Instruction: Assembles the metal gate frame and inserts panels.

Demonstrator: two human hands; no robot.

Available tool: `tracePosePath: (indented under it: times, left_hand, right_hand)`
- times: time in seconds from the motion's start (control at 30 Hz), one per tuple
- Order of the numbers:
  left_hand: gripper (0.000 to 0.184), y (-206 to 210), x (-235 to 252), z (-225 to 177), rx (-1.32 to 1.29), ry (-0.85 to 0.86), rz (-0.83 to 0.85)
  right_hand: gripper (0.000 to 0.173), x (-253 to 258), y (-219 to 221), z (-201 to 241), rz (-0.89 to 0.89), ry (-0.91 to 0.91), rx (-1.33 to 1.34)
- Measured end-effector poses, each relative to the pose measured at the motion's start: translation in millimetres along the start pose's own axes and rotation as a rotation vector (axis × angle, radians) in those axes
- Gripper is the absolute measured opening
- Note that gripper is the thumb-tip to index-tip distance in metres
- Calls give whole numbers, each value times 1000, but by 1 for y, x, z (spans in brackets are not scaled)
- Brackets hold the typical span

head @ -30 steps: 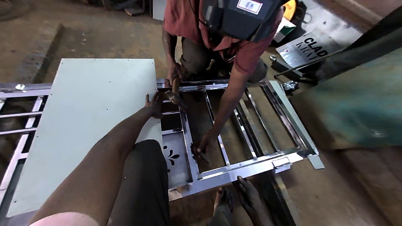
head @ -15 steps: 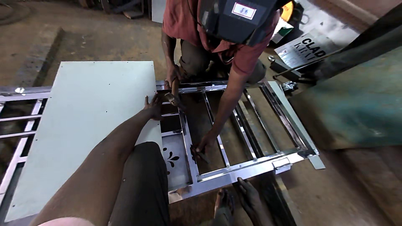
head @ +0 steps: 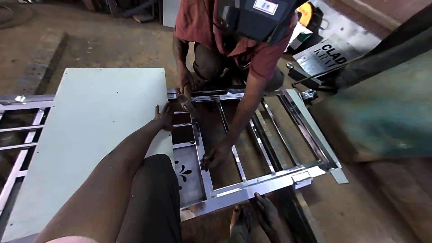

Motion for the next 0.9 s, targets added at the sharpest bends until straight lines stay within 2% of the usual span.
tracePosePath:
  times: [0.5, 0.77, 0.9]
  left_hand:
    - [115, 0, -1, 0, 0, -1, 8]
    - [117, 0, 0, 0, 8, -2, 24]
    - [111, 2, 1, 3, 3, 0, 19]
  right_hand:
    - [20, 5, -2, -3, 33, -1, 61]
    - [15, -1, 2, -1, 24, 3, 61]
    - [17, -3, 3, -1, 19, 4, 43]
Point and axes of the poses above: each hand's wrist, its own x-axis towards the middle knuckle, its own y-axis out of the palm, z = x × y, the point moved 4 cm from there along x, towards the middle knuckle, and after that the axes turned 14 degrees about y, right-handed, at the moved point
